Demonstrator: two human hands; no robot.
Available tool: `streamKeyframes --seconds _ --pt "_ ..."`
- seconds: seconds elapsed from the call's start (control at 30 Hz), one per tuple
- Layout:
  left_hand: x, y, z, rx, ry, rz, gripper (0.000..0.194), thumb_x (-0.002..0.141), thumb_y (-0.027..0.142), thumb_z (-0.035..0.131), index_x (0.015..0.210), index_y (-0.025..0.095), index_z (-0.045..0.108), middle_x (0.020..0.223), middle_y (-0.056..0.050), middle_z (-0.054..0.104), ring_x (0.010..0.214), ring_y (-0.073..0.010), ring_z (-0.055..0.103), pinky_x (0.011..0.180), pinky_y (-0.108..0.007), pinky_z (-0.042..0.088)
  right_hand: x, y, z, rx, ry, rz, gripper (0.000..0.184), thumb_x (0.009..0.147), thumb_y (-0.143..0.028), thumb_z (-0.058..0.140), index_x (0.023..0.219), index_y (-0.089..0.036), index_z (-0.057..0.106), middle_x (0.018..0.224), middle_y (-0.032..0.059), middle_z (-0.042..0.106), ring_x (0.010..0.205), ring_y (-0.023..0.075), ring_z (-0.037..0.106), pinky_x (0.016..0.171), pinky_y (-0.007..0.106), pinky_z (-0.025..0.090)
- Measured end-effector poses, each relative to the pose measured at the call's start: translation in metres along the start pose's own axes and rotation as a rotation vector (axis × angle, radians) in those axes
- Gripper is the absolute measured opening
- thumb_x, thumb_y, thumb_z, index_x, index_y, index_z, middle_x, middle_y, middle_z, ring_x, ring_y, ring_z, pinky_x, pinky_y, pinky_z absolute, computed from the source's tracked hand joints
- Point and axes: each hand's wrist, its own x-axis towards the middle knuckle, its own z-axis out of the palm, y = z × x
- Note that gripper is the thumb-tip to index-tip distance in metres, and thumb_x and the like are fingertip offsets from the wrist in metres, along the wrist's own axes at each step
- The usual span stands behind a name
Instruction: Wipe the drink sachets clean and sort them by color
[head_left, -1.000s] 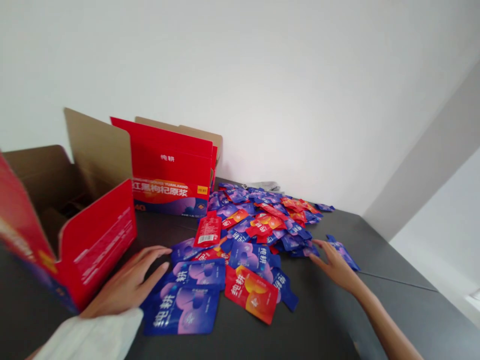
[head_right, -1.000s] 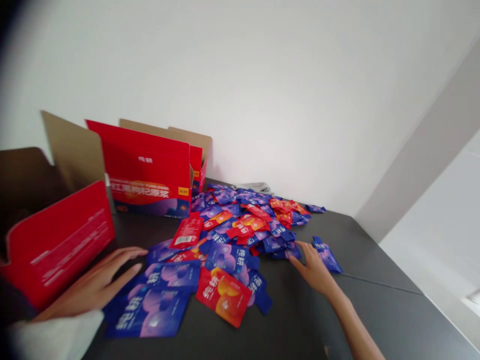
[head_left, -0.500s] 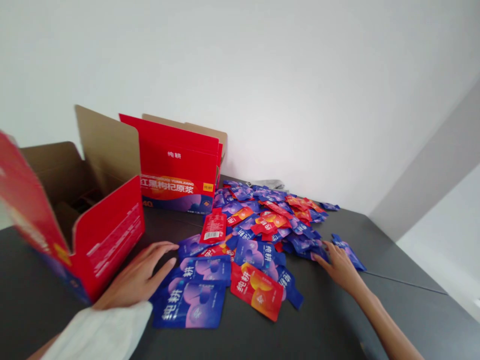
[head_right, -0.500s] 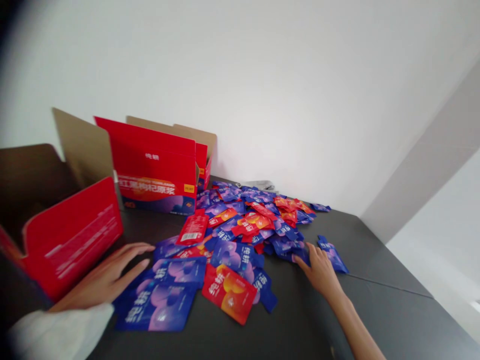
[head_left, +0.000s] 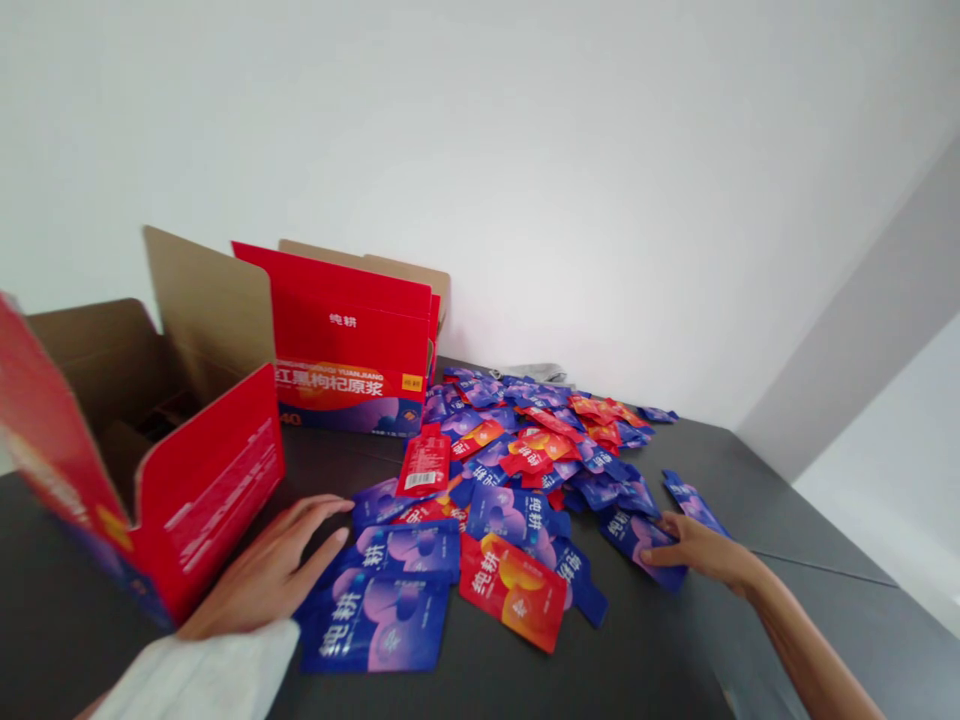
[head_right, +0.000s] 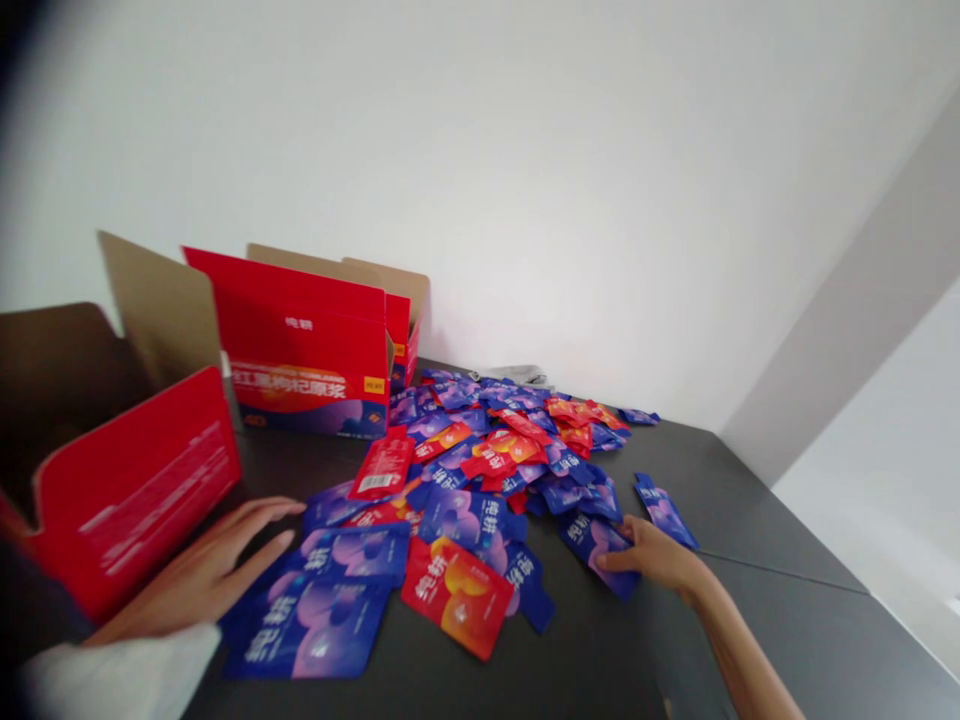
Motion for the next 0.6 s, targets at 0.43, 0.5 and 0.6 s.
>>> streamKeyframes --seconds 0.43,0.5,0.6 --pt "0.000 0.000 0.001 -0.002 -0.009 -0.005 0.048 0.089 0.055 0.038 0.119 0.021 0.054 0.125 -0.007 0.055 0.120 -0.0228 0.052 0.108 -0.037 0.037 -0.020 0.081 -0.110 0.372 0.578 0.224 0.048 0.063 -0.055 0.071 0.092 -0.018 0.072 0.095 0.0129 0.071 0.074 0.0233 0.064 0.057 0.029 0.049" --pt "0.000 0.000 0.001 -0.009 -0.013 -0.011 0.048 0.089 0.055 0.038 0.119 0.021 0.054 0.126 -0.007 0.054 0.120 -0.0227 0.051 0.108 -0.037 0.037 -0.003 0.107 -0.107 0.349 0.717 0.259 0.045 0.059 -0.055 0.073 0.082 -0.017 0.072 0.084 0.0128 0.072 0.069 0.0241 0.063 0.054 0.030 0.047" --pt "-0.001 -0.001 0.001 -0.017 -0.020 -0.012 0.048 0.089 0.055 0.037 0.119 0.021 0.053 0.126 -0.008 0.054 0.120 -0.0223 0.051 0.108 -0.037 0.037 0.016 0.130 -0.097 0.347 0.690 0.265 0.042 0.057 -0.056 0.073 0.076 -0.018 0.073 0.079 0.0124 0.072 0.074 0.0282 0.066 0.060 0.034 0.049"
